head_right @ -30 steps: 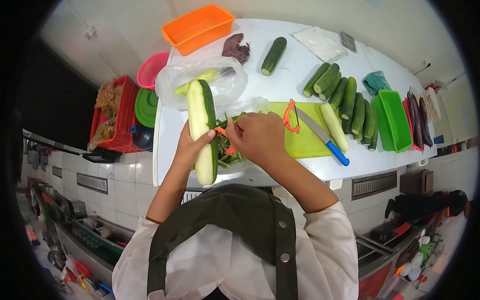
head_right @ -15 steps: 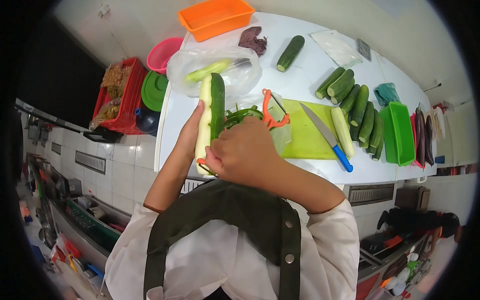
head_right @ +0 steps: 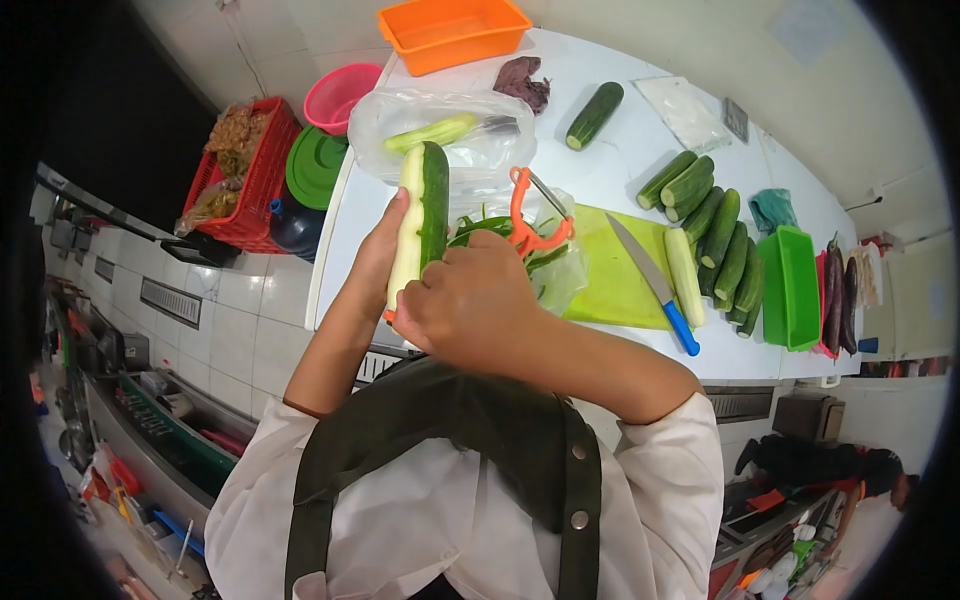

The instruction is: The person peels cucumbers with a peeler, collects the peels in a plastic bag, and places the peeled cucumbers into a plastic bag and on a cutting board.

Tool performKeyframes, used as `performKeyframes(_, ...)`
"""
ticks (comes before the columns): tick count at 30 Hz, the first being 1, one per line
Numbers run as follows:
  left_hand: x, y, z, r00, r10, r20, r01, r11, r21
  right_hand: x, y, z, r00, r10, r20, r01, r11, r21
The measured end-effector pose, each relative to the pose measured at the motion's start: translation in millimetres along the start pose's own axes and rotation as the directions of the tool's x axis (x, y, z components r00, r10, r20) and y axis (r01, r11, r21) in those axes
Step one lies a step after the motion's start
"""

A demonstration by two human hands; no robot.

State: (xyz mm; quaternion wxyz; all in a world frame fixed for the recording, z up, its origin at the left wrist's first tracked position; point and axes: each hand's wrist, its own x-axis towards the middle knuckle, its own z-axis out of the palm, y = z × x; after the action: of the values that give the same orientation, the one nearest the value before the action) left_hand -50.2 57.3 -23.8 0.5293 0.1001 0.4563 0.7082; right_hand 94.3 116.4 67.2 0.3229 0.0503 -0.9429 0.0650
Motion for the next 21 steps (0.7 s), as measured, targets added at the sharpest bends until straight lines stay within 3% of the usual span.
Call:
performKeyframes(3,-0.5,1.7,-4.2,0.997,0.03,0.075,-0.034,0.998,0.053,5.1,6.2,3.9,0.996,0.009,0.083,-0.017,0.995,0.099)
performKeyframes(6,-18.5,12.1,-0.9,0.976,0.059,0.211,-0.093,0.983,0.155,12.5,14.2,4.8,0.983,0.005,0.186,-0.015,0.999,0.048)
performKeyframes(9,-33.4,14.4,-2.3,0.954,0.081,0.29,-0.162,0.95,0.268,22.8,35.4,-0.2,0.975,0.06,0.213,-0.066,0.998,0.023)
performKeyframes(12,-41.2,17.4,-8.0,0.954,0.02,0.301,-0.126,0.933,0.336,27.9,45.5,3.4,0.975,0.024,0.223,-0.043,0.996,0.081)
performKeyframes(15,-43.6,23.4,-17.3,0.927,0.054,0.372,-0.239,0.847,0.474,31.7,54.1,10.7,0.981,-0.051,0.19,0.04,0.997,0.064)
performKeyframes(18,-59.1,32.3,-18.6,0.934,-0.017,0.357,-0.173,0.853,0.493,36.5,88.4,6.9,0.988,0.095,0.123,-0.1,0.994,0.039)
performKeyframes(19,-63.7,36.0,-17.3,0.935,-0.045,0.353,-0.146,0.856,0.496,37.5,95.0,4.2,0.977,0.132,0.167,-0.149,0.985,0.091)
performKeyframes(21,-69.0,41.0,-15.7,0.93,-0.093,0.356,-0.103,0.862,0.496,35.2,113.2,5.6,0.968,0.157,0.195,-0.163,0.987,0.012)
